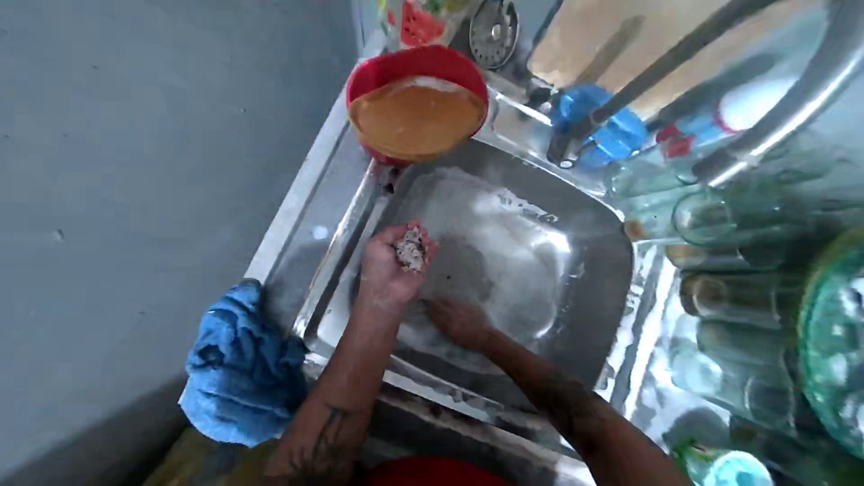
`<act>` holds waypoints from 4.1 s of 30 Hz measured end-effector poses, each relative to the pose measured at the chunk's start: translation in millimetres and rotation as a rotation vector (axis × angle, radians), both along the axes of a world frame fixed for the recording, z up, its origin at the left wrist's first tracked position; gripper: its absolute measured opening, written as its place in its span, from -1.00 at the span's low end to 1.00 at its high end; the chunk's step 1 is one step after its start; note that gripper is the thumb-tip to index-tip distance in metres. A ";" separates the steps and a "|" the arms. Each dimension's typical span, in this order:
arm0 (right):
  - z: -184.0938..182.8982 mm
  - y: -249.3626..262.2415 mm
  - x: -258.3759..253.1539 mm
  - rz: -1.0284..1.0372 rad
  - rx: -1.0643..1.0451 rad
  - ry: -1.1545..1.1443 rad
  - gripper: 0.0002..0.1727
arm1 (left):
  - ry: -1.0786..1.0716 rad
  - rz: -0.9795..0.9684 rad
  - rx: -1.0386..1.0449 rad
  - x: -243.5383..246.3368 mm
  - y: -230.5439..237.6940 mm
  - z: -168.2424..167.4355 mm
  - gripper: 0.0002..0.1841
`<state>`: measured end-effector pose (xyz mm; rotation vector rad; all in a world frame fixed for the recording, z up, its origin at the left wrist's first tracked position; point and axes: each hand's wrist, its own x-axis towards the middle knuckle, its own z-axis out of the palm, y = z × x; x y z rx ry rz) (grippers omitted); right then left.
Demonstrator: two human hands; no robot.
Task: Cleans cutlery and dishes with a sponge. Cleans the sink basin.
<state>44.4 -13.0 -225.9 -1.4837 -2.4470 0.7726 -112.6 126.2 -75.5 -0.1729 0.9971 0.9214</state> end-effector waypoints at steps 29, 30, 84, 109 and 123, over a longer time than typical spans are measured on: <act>73.4 98.6 49.5 -0.854 -0.874 0.605 -0.73 | 0.123 -0.069 0.027 12.4 -1.3 -11.4 -0.77; 99.4 103.5 43.8 -0.815 -0.833 0.623 -0.77 | 0.142 -0.072 0.021 14.2 -1.8 -13.3 -0.80; 89.7 103.6 37.9 -0.895 -0.813 0.901 -0.84 | -0.002 -0.067 -0.010 5.9 3.7 -14.7 -0.81; -7.2 8.7 -13.2 0.055 -0.007 0.031 -0.48 | -0.122 -0.021 -0.022 -1.5 9.4 -11.0 -0.74; 25.9 59.1 38.2 -0.226 -0.516 -0.440 -0.52 | -0.061 -0.039 -0.039 5.8 6.6 -9.0 -0.79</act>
